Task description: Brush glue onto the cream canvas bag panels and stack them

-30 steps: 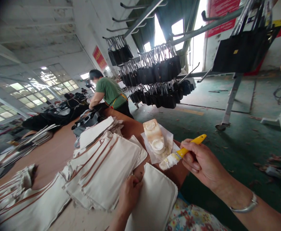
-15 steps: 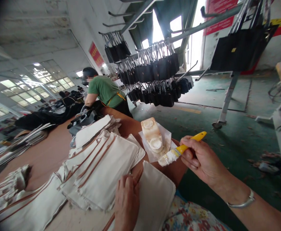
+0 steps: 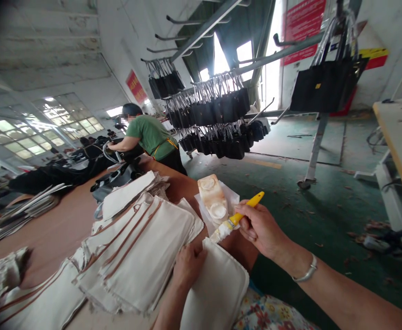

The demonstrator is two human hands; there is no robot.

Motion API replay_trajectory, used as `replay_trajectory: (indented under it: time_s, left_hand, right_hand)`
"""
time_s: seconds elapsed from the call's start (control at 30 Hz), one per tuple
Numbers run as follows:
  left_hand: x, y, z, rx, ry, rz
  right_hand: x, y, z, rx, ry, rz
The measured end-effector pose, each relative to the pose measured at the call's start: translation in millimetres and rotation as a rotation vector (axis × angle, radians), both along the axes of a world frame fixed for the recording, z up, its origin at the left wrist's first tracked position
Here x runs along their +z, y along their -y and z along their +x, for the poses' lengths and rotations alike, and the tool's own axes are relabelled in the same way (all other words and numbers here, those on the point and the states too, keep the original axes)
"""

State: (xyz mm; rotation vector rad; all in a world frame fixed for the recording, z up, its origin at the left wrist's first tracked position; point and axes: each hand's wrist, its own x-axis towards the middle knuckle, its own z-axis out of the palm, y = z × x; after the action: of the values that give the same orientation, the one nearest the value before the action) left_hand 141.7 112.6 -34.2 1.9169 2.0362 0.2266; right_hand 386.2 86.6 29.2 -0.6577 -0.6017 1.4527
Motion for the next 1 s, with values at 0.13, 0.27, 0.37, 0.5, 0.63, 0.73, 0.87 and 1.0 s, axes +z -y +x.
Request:
replay_trajectory:
  time_s: [0.13,0.27,0.37,0.5,0.63,0.73,0.87,1.0]
  left_hand:
    - [2.1,0,-1,-0.001,0.123,-0.004]
    - [10.9,11,-6,-0.079,0.339,0.011]
    - [18.1,25,-7,-0.138,0.490,0.029]
    - [24.5,41,-3,-0.150,0.612,0.074]
    - [29.0,53,4,-0.154,0.672,0.161]
    - [30.3,59,7,-0.148,0.733,0.198]
    - [29.2,62,7,-0.137,0.763,0.193]
    - [24.6,63,7,-0.129,0.709,0.188]
  right_hand:
    - [-0.5,-6,-8,-0.027,0.055,-0.016]
    - [-1.8,-10,-9,-0.049,0.168,-0.020]
    - [1.4,-12,-11,-0.041,0.277,-0.016]
    - [7.6,-12,-20,0.001,0.501,0.141]
    - [10.0,-14,-28,-0.017,0.754,0.311]
    - [14.6,-13,-25,-0.103,0.854,0.334]
    - [21.0,-6,-20,-0.135,0.912,0.333]
    - [16.0,-1,-26,-0.076,0.938,0.423]
